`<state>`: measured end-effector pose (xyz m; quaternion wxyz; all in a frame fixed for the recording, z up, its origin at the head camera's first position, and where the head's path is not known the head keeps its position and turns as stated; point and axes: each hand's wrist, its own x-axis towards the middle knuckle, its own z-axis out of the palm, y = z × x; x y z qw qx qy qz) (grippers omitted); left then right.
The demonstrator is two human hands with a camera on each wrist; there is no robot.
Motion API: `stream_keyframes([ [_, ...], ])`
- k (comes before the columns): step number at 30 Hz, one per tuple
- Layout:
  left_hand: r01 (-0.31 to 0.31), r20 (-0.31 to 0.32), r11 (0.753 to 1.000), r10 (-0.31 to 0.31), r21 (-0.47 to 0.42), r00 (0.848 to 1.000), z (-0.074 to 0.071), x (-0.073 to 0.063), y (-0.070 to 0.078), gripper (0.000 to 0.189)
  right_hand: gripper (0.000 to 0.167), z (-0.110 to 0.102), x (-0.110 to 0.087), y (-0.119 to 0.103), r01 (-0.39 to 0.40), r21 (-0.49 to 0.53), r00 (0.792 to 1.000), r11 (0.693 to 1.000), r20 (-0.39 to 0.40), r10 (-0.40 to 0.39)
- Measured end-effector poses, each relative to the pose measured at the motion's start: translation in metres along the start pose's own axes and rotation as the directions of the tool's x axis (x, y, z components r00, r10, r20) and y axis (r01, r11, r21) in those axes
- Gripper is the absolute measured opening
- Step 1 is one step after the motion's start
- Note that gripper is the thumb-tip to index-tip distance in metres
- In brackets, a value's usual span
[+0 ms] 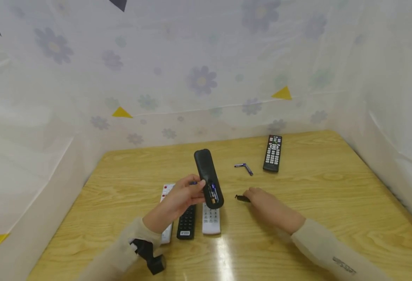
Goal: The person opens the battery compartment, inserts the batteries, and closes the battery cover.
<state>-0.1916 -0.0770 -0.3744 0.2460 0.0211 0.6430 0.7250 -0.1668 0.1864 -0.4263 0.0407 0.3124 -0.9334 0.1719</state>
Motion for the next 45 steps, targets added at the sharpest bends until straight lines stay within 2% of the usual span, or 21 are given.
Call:
stream_keyframes([
  [2, -0.004, -0.002, 1.000, 0.004, -0.003, 1.000, 0.001, -0.001, 0.000, 0.013, 0.026, -0.006, 0.001, -0.001, 0.011, 0.052, 0.994, 0.999, -0.110, -0.005],
  [5, -0.010, -0.007, 1.000, 0.010, -0.012, 1.000, 0.002, -0.002, -0.001, 0.012, 0.030, -0.019, 0.006, -0.006, 0.078, 0.152, 0.955, 0.985, -0.295, -0.030],
  [7, -0.017, -0.009, 1.000, 0.017, -0.020, 1.000, 0.004, -0.003, -0.002, 0.011, 0.034, -0.027, 0.009, -0.010, 0.157, 0.264, 0.922, 0.952, -0.384, -0.045],
  [9, -0.021, -0.006, 0.999, 0.021, -0.033, 1.000, 0.005, -0.003, -0.002, 0.010, 0.038, -0.035, 0.011, -0.015, 0.243, 0.372, 0.896, 0.896, -0.441, -0.060],
  [10, -0.025, -0.003, 0.999, 0.025, -0.038, 1.000, 0.006, -0.004, -0.002, 0.010, 0.040, -0.038, 0.012, -0.018, 0.277, 0.423, 0.891, 0.863, -0.449, -0.066],
  [12, -0.036, 0.004, 0.999, 0.036, -0.039, 0.999, 0.007, -0.004, -0.003, 0.010, 0.042, -0.044, 0.013, -0.024, 0.309, 0.514, 0.895, 0.800, -0.441, -0.062],
  [14, -0.041, 0.010, 0.998, 0.042, -0.040, 0.999, 0.008, -0.005, -0.003, 0.010, 0.042, -0.048, 0.015, -0.030, 0.307, 0.569, 0.909, 0.763, -0.412, -0.059],
  [16, -0.049, 0.012, 0.998, 0.050, -0.035, 0.999, 0.009, -0.005, -0.003, 0.011, 0.041, -0.051, 0.018, -0.035, 0.290, 0.595, 0.925, 0.750, -0.375, -0.060],
  [20, -0.043, 0.011, 0.999, 0.044, -0.033, 0.999, 0.010, -0.006, -0.003, 0.012, 0.036, -0.051, 0.023, -0.043, 0.287, 0.629, 0.938, 0.723, -0.338, -0.078],
  [24, -0.041, 0.018, 0.999, 0.041, -0.025, 0.999, 0.012, -0.008, -0.002, 0.012, 0.017, -0.048, 0.024, -0.048, 0.209, 0.712, 0.955, 0.670, -0.295, 0.015],
  [25, -0.038, 0.021, 0.999, 0.039, -0.024, 0.999, 0.012, -0.009, -0.001, 0.012, 0.015, -0.047, 0.025, -0.049, 0.182, 0.718, 0.958, 0.671, -0.285, 0.045],
  [26, -0.038, 0.024, 0.999, 0.039, -0.023, 0.999, 0.013, -0.009, -0.001, 0.012, 0.017, -0.047, 0.025, -0.049, 0.157, 0.707, 0.958, 0.689, -0.279, 0.068],
  [28, -0.035, 0.031, 0.999, 0.036, -0.023, 0.999, 0.013, -0.010, 0.000, 0.012, 0.025, -0.045, 0.025, -0.049, 0.128, 0.631, 0.954, 0.765, -0.290, 0.080],
  [31, -0.028, 0.041, 0.999, 0.029, -0.028, 0.999, 0.014, -0.011, 0.000, 0.012, 0.034, -0.043, 0.026, -0.049, 0.143, 0.486, 0.943, 0.862, -0.331, 0.031],
  [33, -0.028, 0.045, 0.999, 0.029, -0.031, 0.999, 0.014, -0.011, 0.001, 0.012, 0.030, -0.042, 0.025, -0.049, 0.166, 0.407, 0.930, 0.898, -0.368, -0.005],
  [36, -0.025, 0.046, 0.999, 0.027, -0.039, 0.999, 0.014, -0.011, 0.001, 0.010, 0.022, -0.045, 0.025, -0.051, 0.155, 0.350, 0.905, 0.924, -0.425, 0.009],
  [38, -0.027, 0.044, 0.999, 0.029, -0.043, 0.999, 0.015, -0.011, 0.001, 0.010, 0.022, -0.047, 0.024, -0.053, 0.124, 0.357, 0.893, 0.926, -0.447, 0.053],
  [40, -0.022, 0.042, 0.999, 0.024, -0.046, 0.999, 0.015, -0.011, 0.001, 0.009, 0.031, -0.051, 0.023, -0.054, 0.102, 0.412, 0.895, 0.906, -0.435, 0.097],
  [43, -0.016, 0.041, 0.999, 0.019, -0.051, 0.999, 0.015, -0.011, 0.001, 0.009, 0.054, -0.054, 0.023, -0.056, 0.108, 0.578, 0.923, 0.809, -0.360, 0.134],
  [45, -0.018, 0.043, 0.998, 0.020, -0.052, 0.999, 0.015, -0.011, 0.001, 0.009, 0.056, -0.055, 0.023, -0.057, 0.109, 0.677, 0.940, 0.728, -0.308, 0.146],
])
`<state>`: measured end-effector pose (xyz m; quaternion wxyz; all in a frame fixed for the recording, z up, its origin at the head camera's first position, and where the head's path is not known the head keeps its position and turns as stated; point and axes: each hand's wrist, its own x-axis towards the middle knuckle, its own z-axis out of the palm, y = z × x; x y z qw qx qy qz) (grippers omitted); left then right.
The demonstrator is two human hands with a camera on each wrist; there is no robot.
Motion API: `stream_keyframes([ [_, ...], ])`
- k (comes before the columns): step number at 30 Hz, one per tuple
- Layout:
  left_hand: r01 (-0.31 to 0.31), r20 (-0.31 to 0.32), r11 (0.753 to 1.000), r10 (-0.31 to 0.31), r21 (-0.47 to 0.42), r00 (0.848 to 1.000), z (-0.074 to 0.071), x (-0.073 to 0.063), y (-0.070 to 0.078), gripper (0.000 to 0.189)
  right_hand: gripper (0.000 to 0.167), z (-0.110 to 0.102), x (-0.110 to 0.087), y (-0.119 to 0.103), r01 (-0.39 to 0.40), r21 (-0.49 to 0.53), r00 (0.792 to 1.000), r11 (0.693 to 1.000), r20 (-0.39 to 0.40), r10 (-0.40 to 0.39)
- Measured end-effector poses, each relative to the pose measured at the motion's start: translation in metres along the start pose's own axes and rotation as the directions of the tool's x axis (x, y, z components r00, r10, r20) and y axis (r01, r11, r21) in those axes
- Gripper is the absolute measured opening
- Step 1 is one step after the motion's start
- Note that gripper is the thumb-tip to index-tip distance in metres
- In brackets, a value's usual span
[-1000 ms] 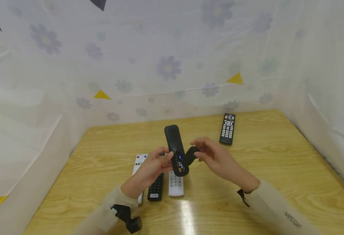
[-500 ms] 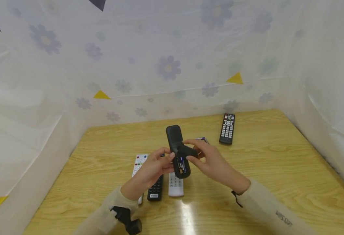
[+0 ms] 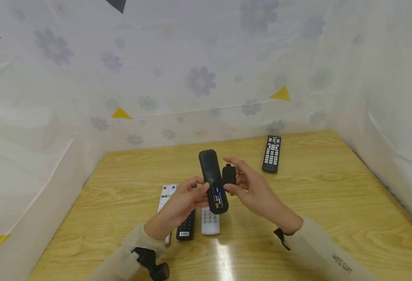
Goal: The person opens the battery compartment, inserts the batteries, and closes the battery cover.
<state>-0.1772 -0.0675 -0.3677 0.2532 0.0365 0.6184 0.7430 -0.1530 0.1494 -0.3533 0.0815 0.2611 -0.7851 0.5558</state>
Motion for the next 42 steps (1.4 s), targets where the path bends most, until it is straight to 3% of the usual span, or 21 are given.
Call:
stream_keyframes([
  [5, -0.009, 0.010, 1.000, 0.009, -0.001, 1.000, 0.000, 0.000, 0.000, 0.009, 0.030, 0.006, -0.002, -0.003, -0.049, 0.106, 0.999, 0.993, -0.018, 0.051],
  [8, -0.011, 0.013, 1.000, 0.011, -0.001, 1.000, 0.001, 0.000, 0.002, 0.011, 0.022, 0.010, -0.005, -0.003, -0.024, 0.108, 0.999, 0.994, -0.028, 0.027],
  [21, -0.032, 0.020, 0.999, 0.032, -0.009, 0.999, 0.002, -0.003, 0.005, 0.012, 0.023, 0.014, -0.004, -0.001, 0.081, 0.017, 0.996, 0.997, 0.044, -0.082],
  [24, -0.035, 0.024, 0.999, 0.035, -0.010, 0.999, 0.002, -0.004, 0.006, 0.012, 0.030, 0.016, -0.002, 0.001, 0.188, -0.101, 0.982, 0.977, 0.016, -0.187],
  [28, -0.036, 0.018, 0.999, 0.036, -0.006, 0.999, 0.002, -0.005, 0.006, 0.013, 0.037, 0.019, 0.001, 0.005, 0.336, -0.304, 0.931, 0.891, -0.036, -0.363],
  [31, -0.040, 0.005, 0.999, 0.041, -0.004, 0.999, 0.001, -0.005, 0.007, 0.014, 0.037, 0.022, 0.003, 0.006, 0.380, -0.363, 0.905, 0.850, -0.043, -0.423],
  [38, -0.042, -0.009, 0.999, 0.042, -0.003, 0.999, 0.000, -0.004, 0.006, 0.015, 0.044, 0.027, -0.002, 0.003, 0.321, -0.359, 0.932, 0.876, -0.043, -0.360],
  [42, -0.048, -0.007, 0.999, 0.048, 0.003, 0.999, 0.002, -0.004, 0.006, 0.015, 0.046, 0.026, 0.000, 0.002, 0.346, -0.356, 0.925, 0.868, -0.024, -0.378],
])
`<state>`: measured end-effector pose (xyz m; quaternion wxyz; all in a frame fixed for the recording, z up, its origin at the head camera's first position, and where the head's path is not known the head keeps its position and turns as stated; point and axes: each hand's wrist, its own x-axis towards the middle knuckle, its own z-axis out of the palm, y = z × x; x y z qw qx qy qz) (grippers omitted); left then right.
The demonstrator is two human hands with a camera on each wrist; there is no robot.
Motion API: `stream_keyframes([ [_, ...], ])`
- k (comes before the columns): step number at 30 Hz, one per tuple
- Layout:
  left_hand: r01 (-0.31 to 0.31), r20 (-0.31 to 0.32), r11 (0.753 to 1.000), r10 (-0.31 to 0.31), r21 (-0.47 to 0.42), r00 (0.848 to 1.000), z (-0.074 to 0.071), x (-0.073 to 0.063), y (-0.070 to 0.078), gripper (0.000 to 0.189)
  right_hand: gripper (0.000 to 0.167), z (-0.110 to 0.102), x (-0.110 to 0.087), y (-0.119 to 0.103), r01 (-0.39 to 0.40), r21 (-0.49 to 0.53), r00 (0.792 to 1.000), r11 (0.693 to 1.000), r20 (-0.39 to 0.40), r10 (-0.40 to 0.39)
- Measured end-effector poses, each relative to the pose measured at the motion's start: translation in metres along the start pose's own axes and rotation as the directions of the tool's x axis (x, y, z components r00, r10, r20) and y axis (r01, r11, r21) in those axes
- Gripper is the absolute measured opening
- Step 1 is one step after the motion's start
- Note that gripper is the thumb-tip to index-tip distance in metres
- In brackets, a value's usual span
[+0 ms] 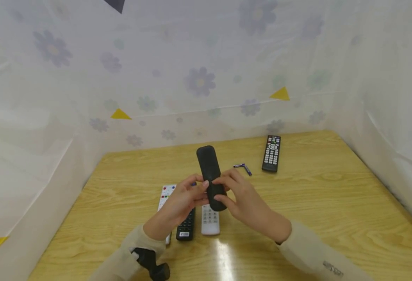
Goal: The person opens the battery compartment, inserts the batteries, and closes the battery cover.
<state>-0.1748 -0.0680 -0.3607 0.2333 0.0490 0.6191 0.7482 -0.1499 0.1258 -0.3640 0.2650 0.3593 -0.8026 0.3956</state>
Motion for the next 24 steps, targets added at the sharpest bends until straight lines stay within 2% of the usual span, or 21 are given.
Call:
stream_keyframes([
  [4, -0.008, 0.003, 1.000, 0.008, 0.002, 1.000, 0.001, 0.000, 0.000, 0.014, 0.045, -0.002, 0.002, 0.004, 0.039, 0.009, 0.999, 0.999, 0.026, -0.039],
  [10, -0.003, 0.006, 1.000, 0.003, 0.001, 1.000, 0.001, 0.000, 0.002, 0.013, 0.032, -0.004, 0.002, 0.010, 0.093, 0.014, 0.994, 0.996, 0.060, -0.094],
  [20, -0.007, -0.015, 1.000, 0.007, 0.009, 1.000, 0.002, -0.003, 0.002, 0.010, 0.038, 0.002, -0.004, 0.015, 0.127, 0.013, 0.990, 0.992, 0.068, -0.127],
  [24, -0.032, -0.019, 0.999, 0.033, 0.021, 0.999, 0.002, -0.003, 0.001, 0.010, 0.041, 0.006, -0.008, 0.016, 0.121, -0.061, 0.991, 0.991, 0.058, -0.117],
])
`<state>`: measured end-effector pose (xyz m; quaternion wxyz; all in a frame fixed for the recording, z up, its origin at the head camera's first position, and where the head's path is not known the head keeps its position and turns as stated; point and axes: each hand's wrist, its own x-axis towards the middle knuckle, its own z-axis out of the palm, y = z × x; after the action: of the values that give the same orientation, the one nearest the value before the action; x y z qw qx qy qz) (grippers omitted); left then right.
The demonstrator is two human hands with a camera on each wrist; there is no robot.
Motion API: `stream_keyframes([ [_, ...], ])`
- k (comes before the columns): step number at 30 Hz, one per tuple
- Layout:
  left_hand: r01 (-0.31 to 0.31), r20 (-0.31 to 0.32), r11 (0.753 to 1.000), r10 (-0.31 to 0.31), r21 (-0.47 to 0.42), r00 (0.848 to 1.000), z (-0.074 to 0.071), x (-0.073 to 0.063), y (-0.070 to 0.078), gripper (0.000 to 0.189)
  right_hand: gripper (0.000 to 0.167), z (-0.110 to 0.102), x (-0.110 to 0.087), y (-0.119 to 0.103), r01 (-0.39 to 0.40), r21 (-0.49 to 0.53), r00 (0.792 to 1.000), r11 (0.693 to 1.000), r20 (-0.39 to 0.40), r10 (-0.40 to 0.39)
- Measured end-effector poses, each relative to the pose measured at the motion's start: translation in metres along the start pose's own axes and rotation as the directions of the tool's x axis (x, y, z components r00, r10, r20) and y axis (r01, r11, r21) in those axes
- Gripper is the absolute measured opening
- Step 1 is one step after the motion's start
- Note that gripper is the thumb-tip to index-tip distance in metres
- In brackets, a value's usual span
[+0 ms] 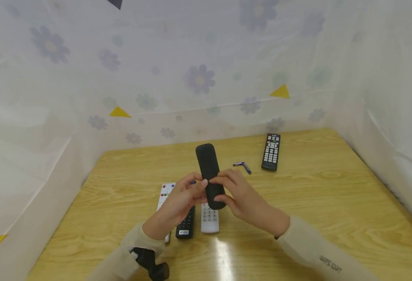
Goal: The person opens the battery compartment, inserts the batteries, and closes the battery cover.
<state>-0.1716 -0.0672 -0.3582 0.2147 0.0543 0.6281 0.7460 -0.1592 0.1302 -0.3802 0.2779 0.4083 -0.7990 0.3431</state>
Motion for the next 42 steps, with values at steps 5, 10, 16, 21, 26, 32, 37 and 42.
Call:
stream_keyframes([
  [5, -0.008, -0.007, 1.000, 0.008, -0.008, 1.000, 0.000, 0.002, -0.002, 0.008, 0.044, 0.007, -0.005, -0.002, 0.026, -0.143, 0.998, 0.989, -0.048, -0.034],
  [10, 0.049, 0.004, 0.997, -0.049, -0.064, 0.999, 0.000, 0.001, -0.002, 0.010, 0.056, 0.011, -0.010, -0.011, 0.117, -0.310, 0.989, 0.943, -0.045, -0.138],
  [16, 0.073, 0.007, 0.994, -0.073, -0.076, 0.997, 0.005, 0.000, 0.000, 0.009, 0.046, 0.007, -0.017, -0.021, 0.192, -0.495, 0.981, 0.847, 0.096, -0.166],
  [21, 0.089, 0.023, 0.994, -0.087, -0.069, 0.996, 0.008, 0.000, 0.002, 0.009, 0.049, 0.004, -0.018, -0.021, 0.246, -0.529, 0.968, 0.812, 0.092, -0.232],
  [26, 0.084, 0.018, 0.993, -0.083, -0.079, 0.996, 0.008, 0.002, 0.000, 0.007, 0.049, 0.008, -0.019, -0.019, 0.211, -0.547, 0.976, 0.810, 0.068, -0.208],
  [32, 0.097, 0.014, 0.993, -0.096, -0.066, 0.995, 0.013, 0.009, -0.004, 0.011, 0.048, 0.012, -0.023, -0.020, 0.082, -0.466, 0.995, 0.881, -0.014, -0.100],
  [37, 0.113, 0.012, 0.990, -0.112, -0.082, 0.994, 0.017, 0.015, -0.008, 0.015, 0.047, 0.012, -0.026, -0.022, -0.030, -0.281, 0.991, 0.959, -0.132, -0.008],
  [42, 0.128, -0.013, 0.983, -0.131, -0.133, 0.991, 0.020, 0.019, -0.012, 0.020, 0.034, 0.007, -0.030, -0.023, -0.215, -0.146, 0.971, 0.966, -0.136, 0.195],
])
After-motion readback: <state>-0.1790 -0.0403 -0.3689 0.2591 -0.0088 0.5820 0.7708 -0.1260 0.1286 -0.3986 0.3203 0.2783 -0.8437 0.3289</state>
